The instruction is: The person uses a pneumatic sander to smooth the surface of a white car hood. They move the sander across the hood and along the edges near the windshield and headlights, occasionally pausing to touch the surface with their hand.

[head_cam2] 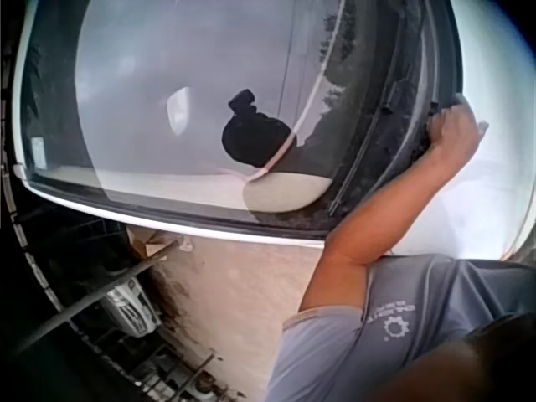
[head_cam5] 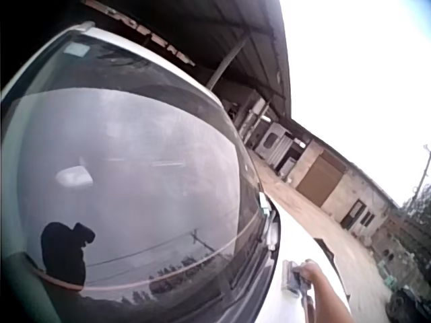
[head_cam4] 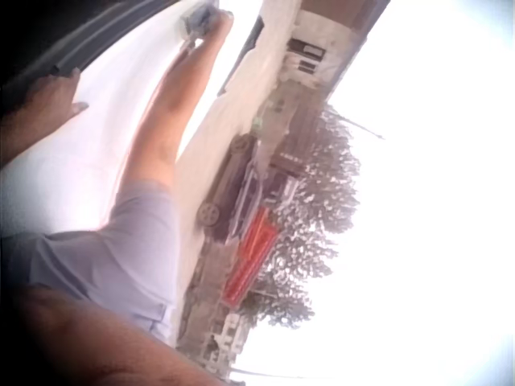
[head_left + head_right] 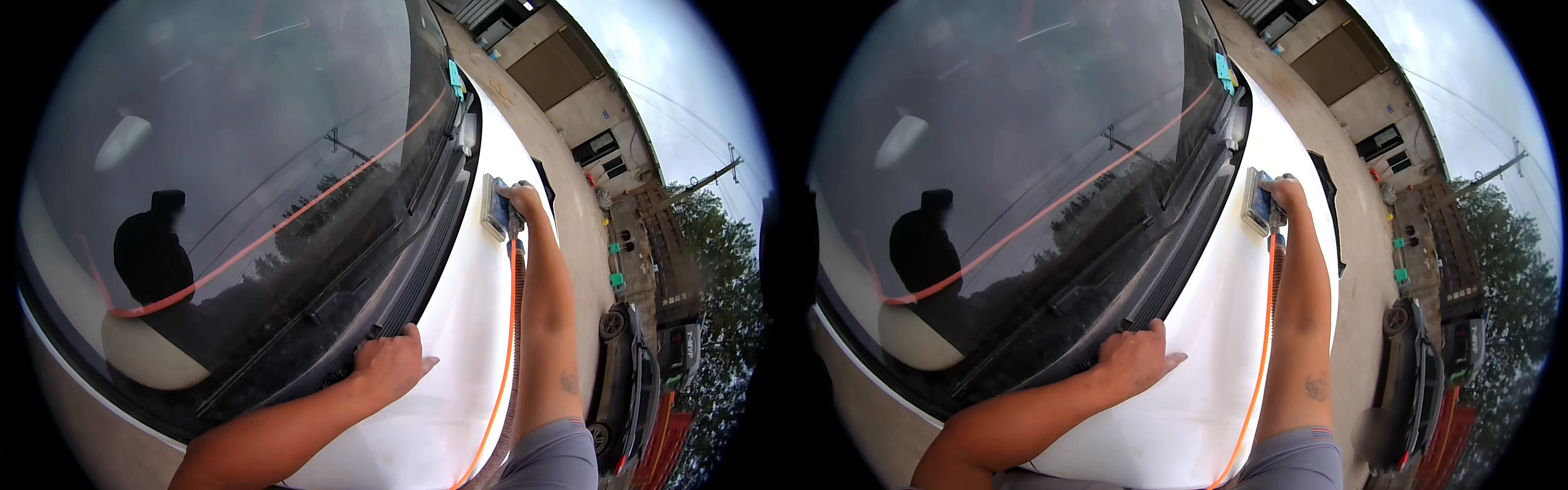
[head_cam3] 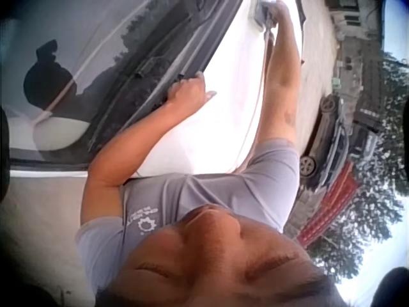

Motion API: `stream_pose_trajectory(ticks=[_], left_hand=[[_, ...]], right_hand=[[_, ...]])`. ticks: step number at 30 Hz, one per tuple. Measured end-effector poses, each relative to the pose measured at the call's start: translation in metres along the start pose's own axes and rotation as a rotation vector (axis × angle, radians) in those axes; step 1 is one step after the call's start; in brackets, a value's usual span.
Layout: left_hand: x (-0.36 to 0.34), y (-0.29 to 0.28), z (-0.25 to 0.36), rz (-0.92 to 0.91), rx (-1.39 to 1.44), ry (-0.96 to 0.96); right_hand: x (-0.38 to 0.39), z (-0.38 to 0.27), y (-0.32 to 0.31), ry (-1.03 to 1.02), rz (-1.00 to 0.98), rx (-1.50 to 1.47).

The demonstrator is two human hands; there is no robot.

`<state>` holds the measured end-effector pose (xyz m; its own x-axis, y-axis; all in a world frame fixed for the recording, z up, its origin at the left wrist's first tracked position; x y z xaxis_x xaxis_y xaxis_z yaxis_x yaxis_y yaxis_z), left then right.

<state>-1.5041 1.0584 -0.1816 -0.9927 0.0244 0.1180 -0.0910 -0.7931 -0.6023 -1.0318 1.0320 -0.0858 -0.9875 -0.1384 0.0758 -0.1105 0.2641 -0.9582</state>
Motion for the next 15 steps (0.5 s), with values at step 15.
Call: stream_pose_trajectory(ticks=[15], left_hand=[[-0.016,0.012,0.011,0.019,0.023,-0.045]], right_hand=[[0.124,0.037,-0.008,-0.082,-0.242,0.065]])
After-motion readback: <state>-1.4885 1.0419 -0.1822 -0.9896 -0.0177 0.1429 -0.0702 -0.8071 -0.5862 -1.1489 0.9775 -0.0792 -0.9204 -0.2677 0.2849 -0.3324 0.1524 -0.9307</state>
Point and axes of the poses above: each hand's wrist, its own x-axis away from the middle knuckle, its own y-axis out of the palm, z = x × y, the point moved 7 cm from there along -x, towards the middle knuckle, and after that the axes turned 13 degrees about y, right-handed, at the moved point
